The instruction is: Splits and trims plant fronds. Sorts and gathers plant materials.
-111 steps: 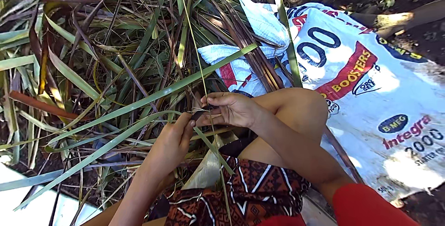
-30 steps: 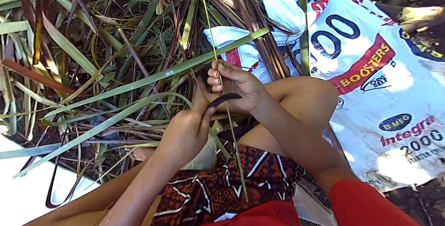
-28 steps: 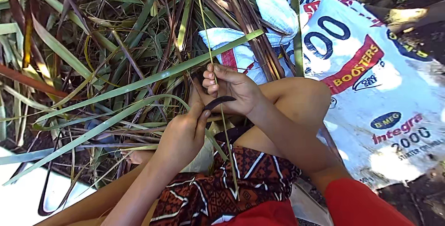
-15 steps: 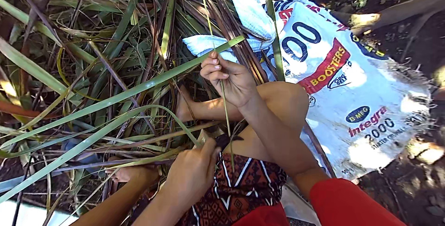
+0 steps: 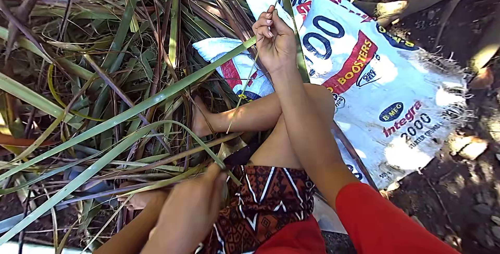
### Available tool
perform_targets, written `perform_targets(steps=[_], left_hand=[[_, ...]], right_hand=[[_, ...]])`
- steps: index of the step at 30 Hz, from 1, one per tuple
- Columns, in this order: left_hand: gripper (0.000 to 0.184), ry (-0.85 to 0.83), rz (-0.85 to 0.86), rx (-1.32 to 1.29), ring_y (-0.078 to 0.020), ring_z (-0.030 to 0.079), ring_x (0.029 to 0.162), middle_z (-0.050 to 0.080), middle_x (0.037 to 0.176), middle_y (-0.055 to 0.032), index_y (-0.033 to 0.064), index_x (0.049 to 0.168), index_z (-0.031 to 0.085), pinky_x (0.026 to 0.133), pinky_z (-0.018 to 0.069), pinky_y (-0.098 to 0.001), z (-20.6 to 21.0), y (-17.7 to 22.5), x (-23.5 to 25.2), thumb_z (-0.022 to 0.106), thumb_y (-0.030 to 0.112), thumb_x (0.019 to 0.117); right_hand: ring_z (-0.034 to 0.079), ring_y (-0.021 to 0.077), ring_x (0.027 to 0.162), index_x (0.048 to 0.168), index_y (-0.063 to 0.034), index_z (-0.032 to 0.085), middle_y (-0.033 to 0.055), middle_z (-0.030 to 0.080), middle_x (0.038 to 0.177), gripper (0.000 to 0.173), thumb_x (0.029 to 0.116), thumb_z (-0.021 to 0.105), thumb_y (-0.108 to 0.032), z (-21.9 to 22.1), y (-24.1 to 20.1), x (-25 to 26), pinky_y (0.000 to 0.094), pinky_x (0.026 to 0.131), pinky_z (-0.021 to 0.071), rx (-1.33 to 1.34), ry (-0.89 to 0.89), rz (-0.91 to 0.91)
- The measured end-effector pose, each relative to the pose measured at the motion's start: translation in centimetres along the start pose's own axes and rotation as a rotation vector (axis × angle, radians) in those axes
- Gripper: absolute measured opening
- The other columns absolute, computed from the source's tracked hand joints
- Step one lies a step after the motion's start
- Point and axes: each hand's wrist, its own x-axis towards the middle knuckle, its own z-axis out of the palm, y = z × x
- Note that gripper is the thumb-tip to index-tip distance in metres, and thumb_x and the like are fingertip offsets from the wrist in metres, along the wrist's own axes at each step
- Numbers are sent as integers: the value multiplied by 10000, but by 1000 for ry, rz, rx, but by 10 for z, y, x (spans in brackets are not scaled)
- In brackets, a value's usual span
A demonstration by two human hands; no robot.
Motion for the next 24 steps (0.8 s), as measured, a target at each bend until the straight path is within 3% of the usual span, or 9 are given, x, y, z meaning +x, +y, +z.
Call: perform_targets(steps=[2, 3, 5, 7, 13, 17, 21, 24], left_hand=[[427, 196, -15, -52, -73, 469, 456, 457, 570, 37, 107, 953, 613, 414, 396, -253, -20, -11, 11, 354, 413, 1100], [423, 247, -23, -80, -36, 454, 483, 461, 593, 49, 99, 955, 624, 444, 386, -212, -26, -12, 16, 366, 402, 1099], [371, 297, -22, -82, -22, 447, 514, 462, 612, 52, 86, 962, 620, 479, 386, -195, -29, -13, 26, 388, 346, 1091], [299, 329, 10, -41, -55, 446, 505, 461, 610, 33, 63, 1007, 620, 472, 388, -226, -29, -11, 37, 419, 274, 1074], [222, 331, 112, -94, -28, 440, 508, 475, 641, 35, 53, 1025, 612, 470, 381, -183, -31, -7, 64, 450, 204, 1049], [192, 302, 88, -173, 8, 406, 469, 413, 587, 70, 77, 986, 592, 443, 346, -154, -23, -7, 70, 459, 204, 1042], [179, 234, 92, -221, 23, 415, 489, 414, 595, 75, 86, 977, 569, 462, 352, -133, -15, -5, 68, 453, 199, 1053], [276, 162, 126, -169, -56, 475, 517, 471, 609, 27, 64, 972, 603, 494, 419, -206, -2, -2, 62, 435, 255, 1077]], right_hand=[[471, 40, 659, 1074, -80, 515, 7, 468, 803, 266, 1124, 263, -149, 51, 7, -25, 100, 684, 406, -110, 396, 88], [506, -8, 596, 1044, -113, 516, -39, 523, 766, 255, 1121, 276, -151, 33, 15, -27, 71, 602, 440, -131, 213, 76], [516, -10, 516, 1018, -112, 516, -54, 557, 723, 238, 1115, 299, -131, 12, 32, -26, 100, 498, 461, -29, -69, 95], [471, -16, 470, 1037, -105, 509, -65, 539, 700, 214, 1113, 311, -126, 16, 44, -34, 99, 458, 434, 25, -143, 142], [449, -36, 432, 1099, -50, 497, -74, 528, 640, 206, 1096, 297, -96, 23, 64, -67, 81, 446, 417, 215, -161, 372], [297, -49, 404, 1151, -97, 497, -64, 422, 687, 184, 1117, 343, -192, 25, 65, -97, 54, 381, 279, 44, -203, 367], [301, -57, 413, 1147, -75, 486, -62, 418, 694, 196, 1117, 321, -175, 26, 63, -94, 45, 401, 287, 284, -115, 427], [404, -41, 398, 1070, -13, 514, -59, 489, 606, 236, 1088, 302, -115, 26, 55, -68, 65, 417, 373, 461, 34, 437]])
